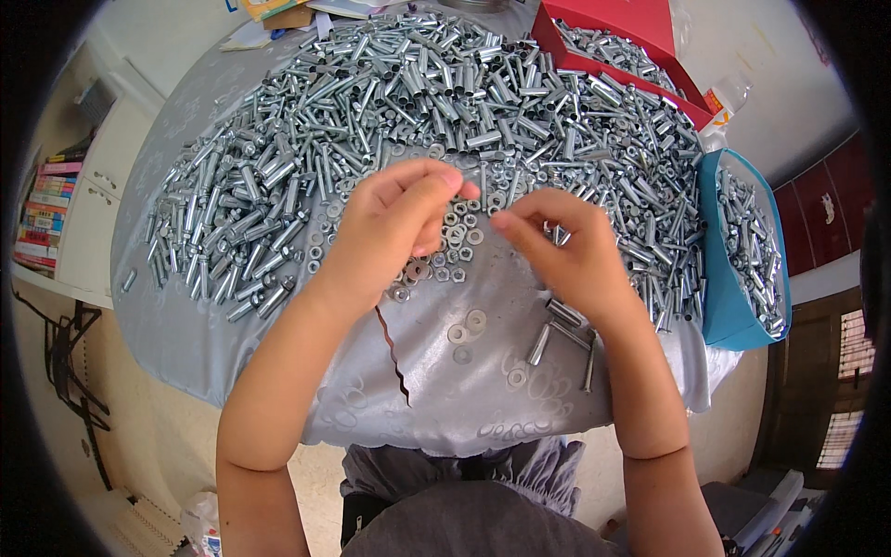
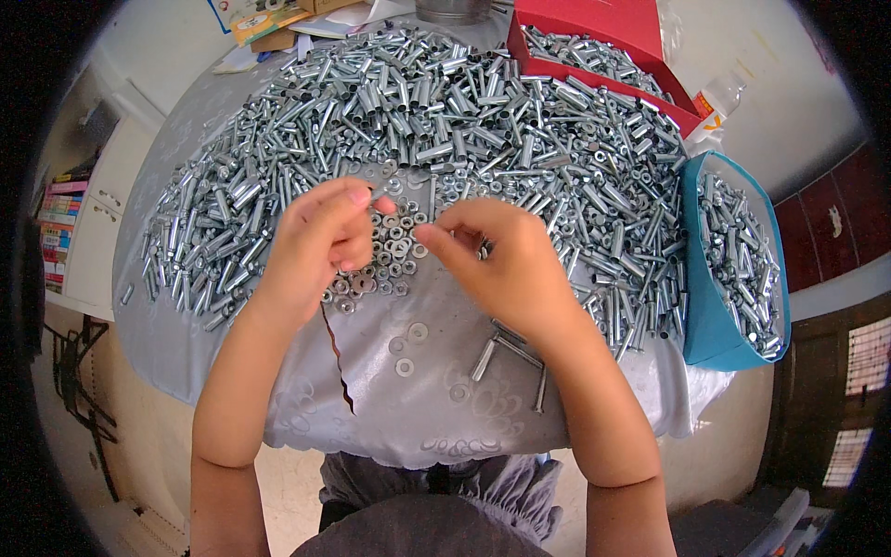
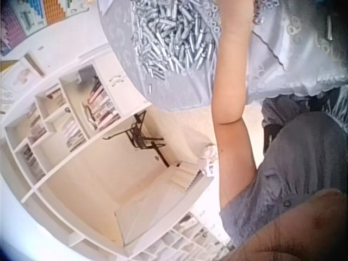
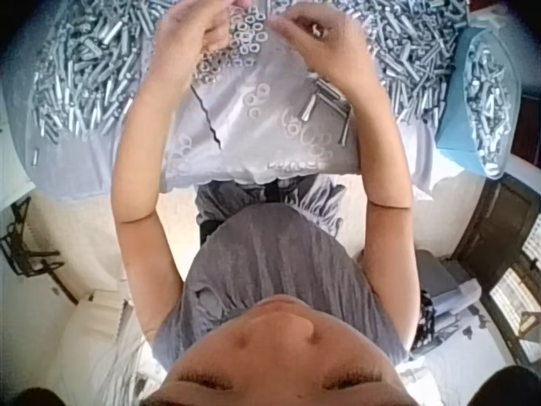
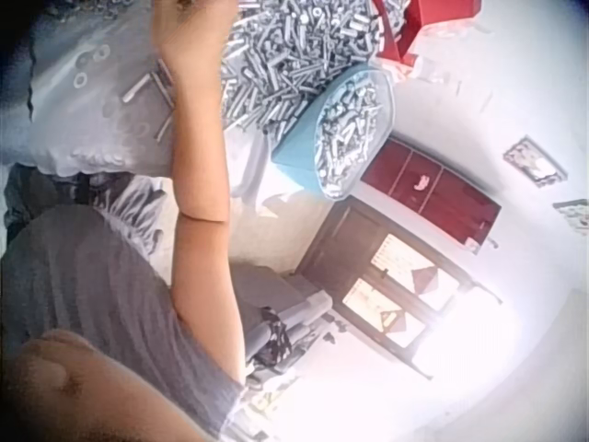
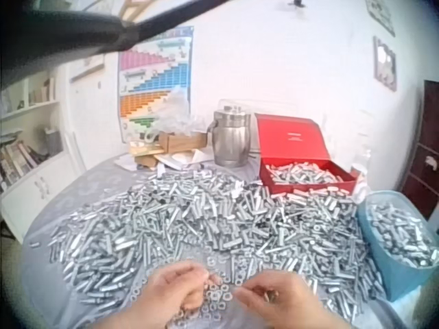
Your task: The person repeatedly picks up metal bolts and washers from a large pile on a table. They thread the washers onto the bolts by hand and place the assembled units into a small pile on the table. The process is continuous and repetitive throughout the clip.
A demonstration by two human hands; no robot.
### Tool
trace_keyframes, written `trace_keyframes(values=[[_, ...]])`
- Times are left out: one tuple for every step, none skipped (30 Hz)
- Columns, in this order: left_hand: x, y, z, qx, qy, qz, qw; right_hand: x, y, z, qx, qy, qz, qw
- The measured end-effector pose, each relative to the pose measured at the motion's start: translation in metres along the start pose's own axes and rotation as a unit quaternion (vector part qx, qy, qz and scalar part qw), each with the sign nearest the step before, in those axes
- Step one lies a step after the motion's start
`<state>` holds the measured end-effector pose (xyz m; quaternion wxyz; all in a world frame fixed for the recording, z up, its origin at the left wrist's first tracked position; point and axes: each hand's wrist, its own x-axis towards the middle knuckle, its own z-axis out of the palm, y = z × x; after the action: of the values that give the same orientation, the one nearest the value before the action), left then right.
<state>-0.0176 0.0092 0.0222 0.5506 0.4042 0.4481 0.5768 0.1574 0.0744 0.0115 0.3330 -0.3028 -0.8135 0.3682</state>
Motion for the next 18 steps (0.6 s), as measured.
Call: trace_keyframes(values=[[0.0018,-0.0024,-0.0026,0.02,0.013,0.009,1.0,0.0002,0.0025,0.0018,-0.067,-0.002,-0.038,0.997],[0.0026,-0.0017,-0.0029,0.011,0.025,-0.002,1.0,0.0001,0.0055,0.0027,-0.104,-0.017,-0.056,0.993],[0.0032,-0.0009,-0.0029,0.002,0.037,-0.012,0.999,0.0,0.0084,0.0035,-0.141,-0.031,-0.074,0.987],[0.0032,-0.0006,-0.0031,-0.007,0.049,-0.023,0.999,-0.0002,0.0103,0.0044,-0.177,-0.045,-0.093,0.979],[0.0032,-0.0002,-0.003,-0.002,0.051,-0.024,0.998,-0.0009,0.0108,0.0055,-0.191,-0.048,-0.094,0.976],[0.0032,0.0002,-0.0024,0.003,0.052,-0.025,0.998,-0.0023,0.0107,0.0068,-0.206,-0.05,-0.096,0.973],[0.0031,0.0004,-0.0021,0.008,0.054,-0.027,0.998,-0.003,0.0106,0.0078,-0.22,-0.052,-0.098,0.969],[0.003,0.0005,-0.0011,0.007,0.056,-0.023,0.998,-0.0031,0.0107,0.008,-0.223,-0.053,-0.097,0.969],[0.003,0.0004,0.0001,0.006,0.058,-0.019,0.998,-0.0032,0.0109,0.0079,-0.226,-0.054,-0.096,0.968],[0.0028,0.0004,0.0004,0.006,0.06,-0.015,0.998,-0.0031,0.0109,0.0083,-0.228,-0.055,-0.095,0.967],[0.0031,-0.0006,-0.0004,0.0,0.06,-0.015,0.998,-0.0033,0.0107,0.0087,-0.232,-0.052,-0.092,0.967],[0.0041,-0.0025,-0.0016,-0.006,0.06,-0.015,0.998,-0.0035,0.0102,0.009,-0.236,-0.05,-0.088,0.967],[0.0046,-0.0034,-0.0023,-0.012,0.06,-0.014,0.998,-0.0036,0.0096,0.0091,-0.239,-0.047,-0.085,0.966],[0.0048,-0.0033,-0.0021,-0.016,0.059,-0.013,0.998,-0.0035,0.0091,0.0087,-0.229,-0.052,-0.083,0.969],[0.0051,-0.0033,-0.0016,-0.021,0.059,-0.012,0.998,-0.0033,0.0088,0.0078,-0.219,-0.057,-0.081,0.971],[0.0053,-0.0031,-0.0015,-0.025,0.058,-0.011,0.998,-0.0031,0.0081,0.0068,-0.209,-0.062,-0.079,0.973],[0.006,-0.0037,-0.0021,-0.028,0.055,-0.011,0.998,-0.0028,0.0068,0.0049,-0.193,-0.079,-0.092,0.974],[0.0072,-0.005,-0.003,-0.031,0.053,-0.011,0.998,-0.0026,0.005,0.002,-0.177,-0.095,-0.104,0.974]])
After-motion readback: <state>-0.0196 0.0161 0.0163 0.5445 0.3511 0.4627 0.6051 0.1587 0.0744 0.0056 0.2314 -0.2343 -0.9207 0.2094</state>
